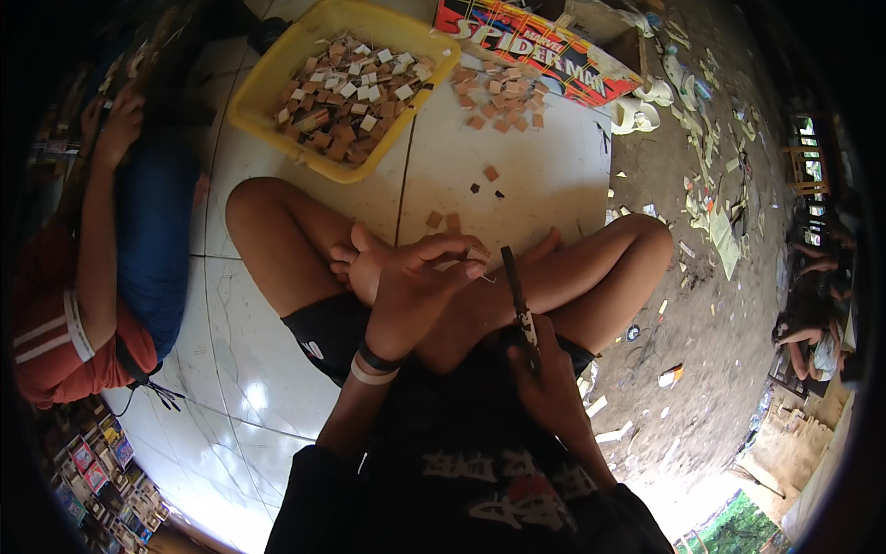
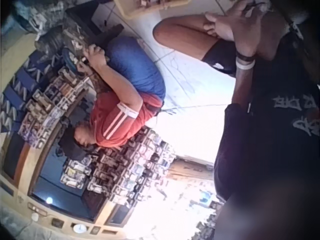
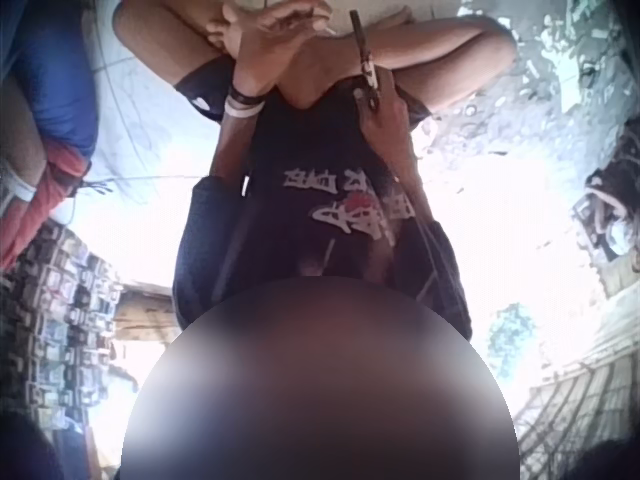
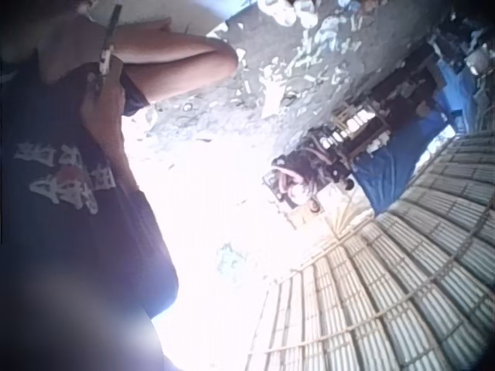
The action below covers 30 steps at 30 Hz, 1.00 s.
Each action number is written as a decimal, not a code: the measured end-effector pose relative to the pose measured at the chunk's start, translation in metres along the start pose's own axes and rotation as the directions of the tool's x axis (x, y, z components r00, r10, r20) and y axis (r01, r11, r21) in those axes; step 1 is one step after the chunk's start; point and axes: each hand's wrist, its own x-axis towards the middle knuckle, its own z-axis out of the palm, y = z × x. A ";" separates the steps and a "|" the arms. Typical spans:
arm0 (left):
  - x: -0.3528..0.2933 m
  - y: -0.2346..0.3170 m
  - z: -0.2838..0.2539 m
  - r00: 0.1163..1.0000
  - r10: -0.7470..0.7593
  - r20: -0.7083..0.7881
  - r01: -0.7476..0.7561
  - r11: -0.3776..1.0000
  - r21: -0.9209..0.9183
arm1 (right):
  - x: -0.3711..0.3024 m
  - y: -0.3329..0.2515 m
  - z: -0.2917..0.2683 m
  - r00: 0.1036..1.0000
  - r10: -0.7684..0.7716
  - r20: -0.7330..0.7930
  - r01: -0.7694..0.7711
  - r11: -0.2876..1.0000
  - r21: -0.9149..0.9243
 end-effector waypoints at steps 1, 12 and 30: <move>0.002 -0.002 -0.003 1.000 0.003 -0.020 -0.002 1.000 0.022 | 0.001 0.002 -0.002 0.994 0.104 0.018 -0.105 0.992 0.073; 0.063 -0.024 -0.014 0.896 0.418 -0.149 -0.200 0.681 0.704 | 0.000 0.017 -0.006 0.982 0.168 0.088 -0.190 0.841 0.507; 0.096 -0.068 -0.039 0.992 0.095 -0.080 -0.013 0.718 0.695 | 0.007 0.012 -0.003 0.979 0.142 0.144 -0.197 0.834 0.516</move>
